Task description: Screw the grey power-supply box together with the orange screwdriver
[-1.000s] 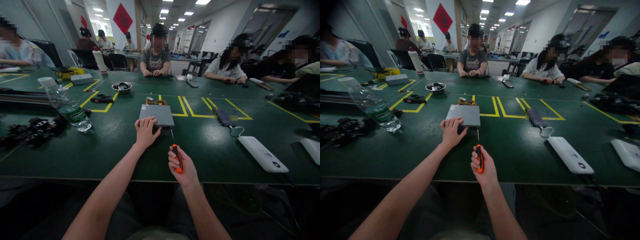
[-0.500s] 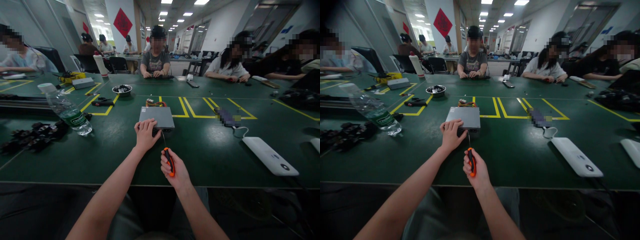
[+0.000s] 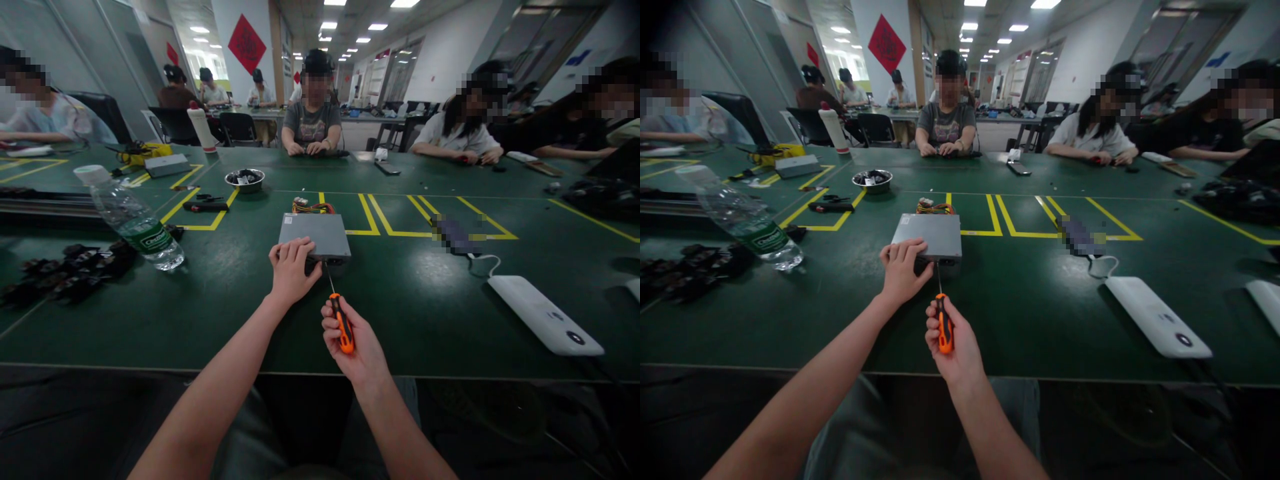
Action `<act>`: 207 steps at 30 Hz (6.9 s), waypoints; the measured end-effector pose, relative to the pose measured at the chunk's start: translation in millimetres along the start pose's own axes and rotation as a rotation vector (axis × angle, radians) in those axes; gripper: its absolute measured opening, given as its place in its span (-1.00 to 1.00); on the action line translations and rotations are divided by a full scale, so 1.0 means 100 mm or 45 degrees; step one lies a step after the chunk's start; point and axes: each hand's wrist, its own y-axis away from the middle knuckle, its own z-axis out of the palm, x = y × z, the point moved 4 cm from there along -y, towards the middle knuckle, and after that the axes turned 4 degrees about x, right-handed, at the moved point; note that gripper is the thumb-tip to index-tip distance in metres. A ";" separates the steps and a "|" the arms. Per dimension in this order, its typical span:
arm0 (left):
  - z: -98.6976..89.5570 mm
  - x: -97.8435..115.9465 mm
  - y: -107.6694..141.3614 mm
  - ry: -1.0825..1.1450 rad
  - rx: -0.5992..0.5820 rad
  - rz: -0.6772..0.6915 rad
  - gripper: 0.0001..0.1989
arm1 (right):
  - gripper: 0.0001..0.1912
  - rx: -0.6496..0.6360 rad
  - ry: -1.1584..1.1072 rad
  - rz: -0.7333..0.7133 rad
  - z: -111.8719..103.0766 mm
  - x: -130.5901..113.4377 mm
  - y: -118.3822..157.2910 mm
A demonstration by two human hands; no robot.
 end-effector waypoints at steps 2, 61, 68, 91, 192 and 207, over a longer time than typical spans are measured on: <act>0.00 0.00 0.00 0.001 0.002 0.000 -0.69 | -0.79 -0.033 -0.029 0.083 0.05 -0.01 0.04; 0.00 0.00 0.00 -0.011 0.047 -0.009 -0.71 | -0.70 -0.099 -0.037 -0.014 0.01 0.09 -0.08; 0.04 -0.02 0.01 -0.007 0.056 0.003 -0.70 | -0.93 -0.064 0.161 -0.315 -0.07 0.08 -0.21; -0.12 0.07 0.24 -0.086 0.115 -0.077 -0.69 | -0.71 -0.073 0.572 -0.813 -0.10 0.23 -0.16; -0.02 -0.01 0.19 -0.083 0.203 -0.073 -0.70 | -0.90 -0.019 0.260 -0.468 -0.30 -0.13 -0.01; -0.09 0.10 0.25 -0.095 0.115 0.181 -0.55 | -0.61 -0.008 0.630 -0.961 -0.38 -0.14 -0.01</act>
